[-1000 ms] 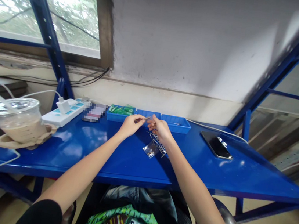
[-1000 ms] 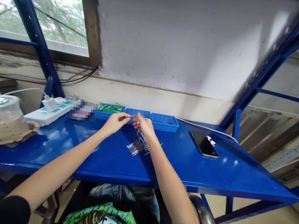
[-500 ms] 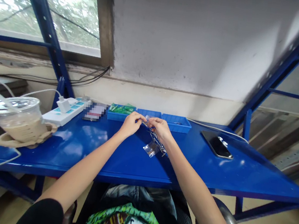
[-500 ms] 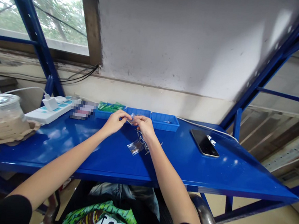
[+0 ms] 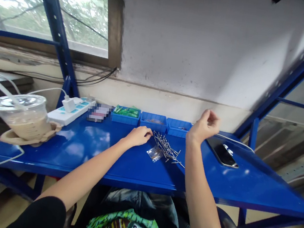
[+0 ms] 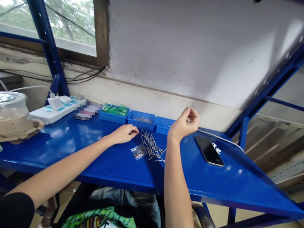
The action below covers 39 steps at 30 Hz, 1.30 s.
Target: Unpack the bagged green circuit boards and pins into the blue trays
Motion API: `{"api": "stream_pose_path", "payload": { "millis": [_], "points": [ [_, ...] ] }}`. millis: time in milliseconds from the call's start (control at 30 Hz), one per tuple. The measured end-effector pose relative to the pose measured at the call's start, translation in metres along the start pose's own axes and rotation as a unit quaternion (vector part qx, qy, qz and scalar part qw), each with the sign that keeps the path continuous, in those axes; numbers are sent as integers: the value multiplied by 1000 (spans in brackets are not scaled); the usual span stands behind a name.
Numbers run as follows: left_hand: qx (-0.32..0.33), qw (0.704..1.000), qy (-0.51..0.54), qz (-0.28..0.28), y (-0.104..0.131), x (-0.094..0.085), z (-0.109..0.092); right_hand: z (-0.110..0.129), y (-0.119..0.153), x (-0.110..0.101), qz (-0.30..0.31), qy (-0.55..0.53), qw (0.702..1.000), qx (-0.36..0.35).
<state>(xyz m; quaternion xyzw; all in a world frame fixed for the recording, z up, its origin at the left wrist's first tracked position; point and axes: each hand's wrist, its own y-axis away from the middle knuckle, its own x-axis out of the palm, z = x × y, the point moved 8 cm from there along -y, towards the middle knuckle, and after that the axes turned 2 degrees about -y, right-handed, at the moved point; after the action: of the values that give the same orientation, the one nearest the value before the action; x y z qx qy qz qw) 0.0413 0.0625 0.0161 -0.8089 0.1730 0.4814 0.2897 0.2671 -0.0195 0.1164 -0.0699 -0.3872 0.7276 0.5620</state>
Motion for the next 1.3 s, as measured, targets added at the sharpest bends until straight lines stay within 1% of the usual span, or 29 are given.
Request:
{"api": "stream_pose_path", "payload": {
  "millis": [33, 67, 100, 133, 167, 200, 233, 267, 300, 333, 367, 433, 467, 500, 633, 700, 767, 833, 967, 1033, 1233, 1300],
  "points": [
    [-2, 1000, -9, 4, 1, 2, -3, 10, -3, -3, -9, 23, 998, -51],
    [-4, 1000, -19, 10, 3, 4, -6, 17, -2, 0, 8, 42, 995, -88],
    [-6, 999, -31, 14, 4, 6, -8, 20, 2, 8, 55, 57, 991, -113],
    [-8, 999, -43, 17, 5, 8, -10, 20, 10, 21, 131, 70, 980, -129],
    [-10, 998, -55, 17, 6, 10, -11, 17, 23, 38, 234, 86, 959, -138],
    [-12, 998, -66, 14, 7, 11, -12, 10, 41, 55, 352, 105, 919, -140],
    [-14, 997, -76, 9, 8, 11, -11, 2, 62, 67, 464, 124, 867, -134],
    [-16, 996, -84, 3, 8, 12, -11, -7, 81, 74, 552, 138, 813, -123],
    [-19, 996, -90, -1, 8, 12, -9, -14, 94, 75, 607, 148, 773, -110],
    [-22, 995, -93, -4, 7, 11, -8, -18, 101, 74, 629, 152, 756, -99],
    [-24, 995, -94, -5, 7, 11, -7, -19, 101, 71, 626, 153, 759, -92],
    [-28, 995, -93, -8, 6, 9, -6, -17, 97, 67, 593, 152, 786, -85],
    [-32, 995, -91, -9, 6, 8, -5, -17, 97, 66, 585, 152, 792, -82],
    [-38, 995, -87, -8, 7, 8, -4, -17, 99, 66, 588, 150, 791, -80],
    [-66, 995, -73, 1, 6, 11, 3, -21, 125, 73, 642, 133, 751, -76],
    [-69, 996, -58, -7, 3, 10, 7, -22, 136, 75, 662, 123, 735, -74],
    [-59, 998, -17, -23, -1, 6, 10, -21, 143, 75, 677, 111, 724, -73],
    [-50, 996, 46, -50, -5, -2, 13, -19, 146, 74, 684, 99, 719, -75],
    [-64, 981, 137, -119, -7, -22, 22, -17, 145, 75, 678, 88, 726, -71],
    [-73, 975, 157, -138, -5, -27, 26, -19, 144, 76, 670, 95, 733, -73],
    [-73, 970, 183, -143, -5, -26, 26, -11, 138, 76, 636, 112, 757, -98],
    [-66, 967, 198, -147, -4, -27, 24, -8, 133, 75, 614, 122, 773, -100]
  ]
}}
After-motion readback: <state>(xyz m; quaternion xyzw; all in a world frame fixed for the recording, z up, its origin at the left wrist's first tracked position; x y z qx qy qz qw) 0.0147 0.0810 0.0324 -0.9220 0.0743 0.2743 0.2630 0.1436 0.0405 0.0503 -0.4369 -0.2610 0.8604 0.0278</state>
